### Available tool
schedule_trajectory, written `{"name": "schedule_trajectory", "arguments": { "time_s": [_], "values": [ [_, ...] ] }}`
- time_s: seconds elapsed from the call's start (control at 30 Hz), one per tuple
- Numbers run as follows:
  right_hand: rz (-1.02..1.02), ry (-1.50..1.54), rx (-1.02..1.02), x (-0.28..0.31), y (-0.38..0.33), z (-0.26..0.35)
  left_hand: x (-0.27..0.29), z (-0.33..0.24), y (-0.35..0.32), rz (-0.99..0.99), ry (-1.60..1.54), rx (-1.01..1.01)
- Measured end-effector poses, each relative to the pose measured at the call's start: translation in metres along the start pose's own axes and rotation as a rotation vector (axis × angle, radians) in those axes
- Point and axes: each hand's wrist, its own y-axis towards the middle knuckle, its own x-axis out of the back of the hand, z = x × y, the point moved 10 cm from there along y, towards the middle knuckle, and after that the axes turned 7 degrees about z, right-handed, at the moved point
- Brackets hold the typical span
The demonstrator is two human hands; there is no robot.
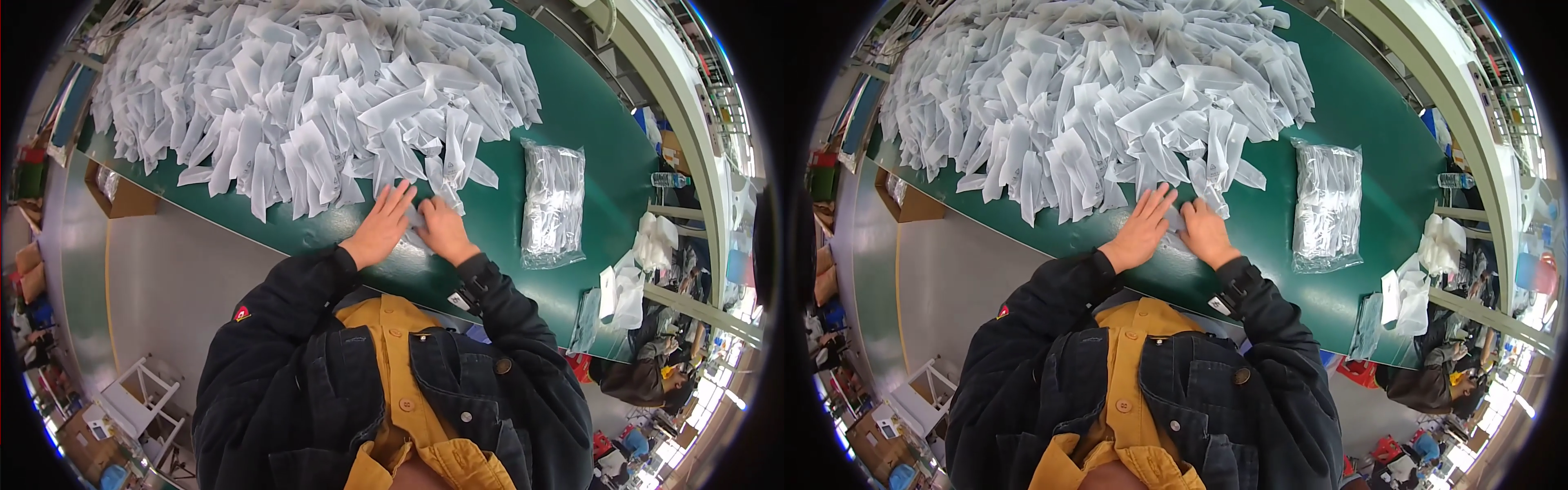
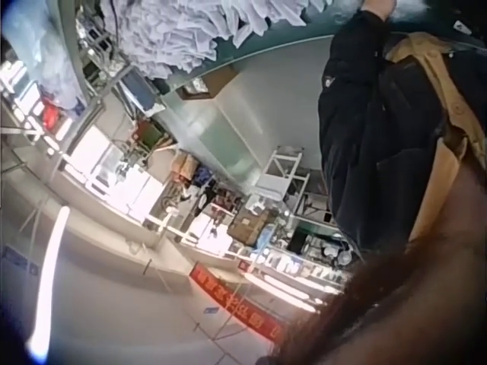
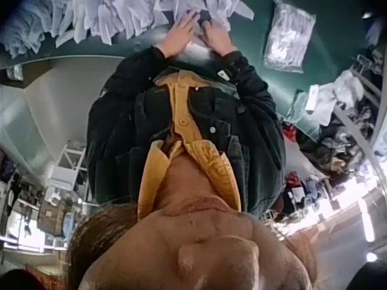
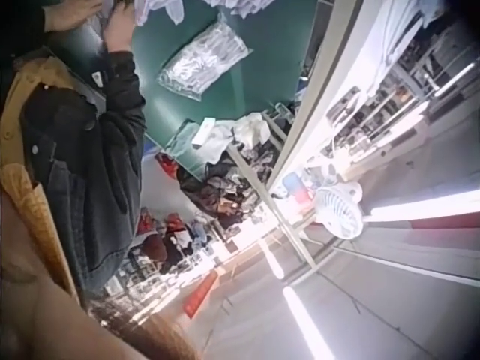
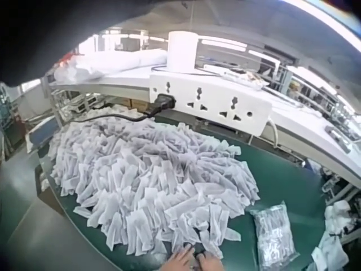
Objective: The person places a small black object into a white sleeve and sets it aside. They then open a clear plastic bag and fill it with several more white sleeves taken from a large pile on the table.
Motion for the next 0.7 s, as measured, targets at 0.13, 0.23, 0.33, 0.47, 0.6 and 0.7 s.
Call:
{"name": "schedule_trajectory", "arguments": {
  "time_s": [0.13, 0.23, 0.33, 0.47, 0.6, 0.7],
  "values": [
    [0.029, -0.006, 0.06, 0.021, -0.014, -0.005, -0.055, 0.0, -0.008, 0.259, 0.02, -0.049],
    [-0.275, -0.183, -0.044, 0.045, -0.014, -0.028, -0.059, -0.004, -0.007, 0.259, -0.125, -0.043],
    [-0.173, -0.221, -0.01, 0.016, -0.009, -0.045, -0.053, -0.01, 0.002, 0.199, -0.111, -0.045],
    [-0.078, 0.011, 0.113, 0.008, -0.026, -0.033, -0.023, -0.025, 0.025, 0.138, -0.07, -0.065],
    [0.255, 0.174, 0.23, 0.006, -0.026, -0.014, -0.053, -0.021, 0.016, 0.281, -0.119, -0.051],
    [-0.059, 0.176, 0.044, 0.053, 0.012, -0.026, -0.075, -0.022, 0.01, 0.335, -0.167, -0.036]
  ]
}}
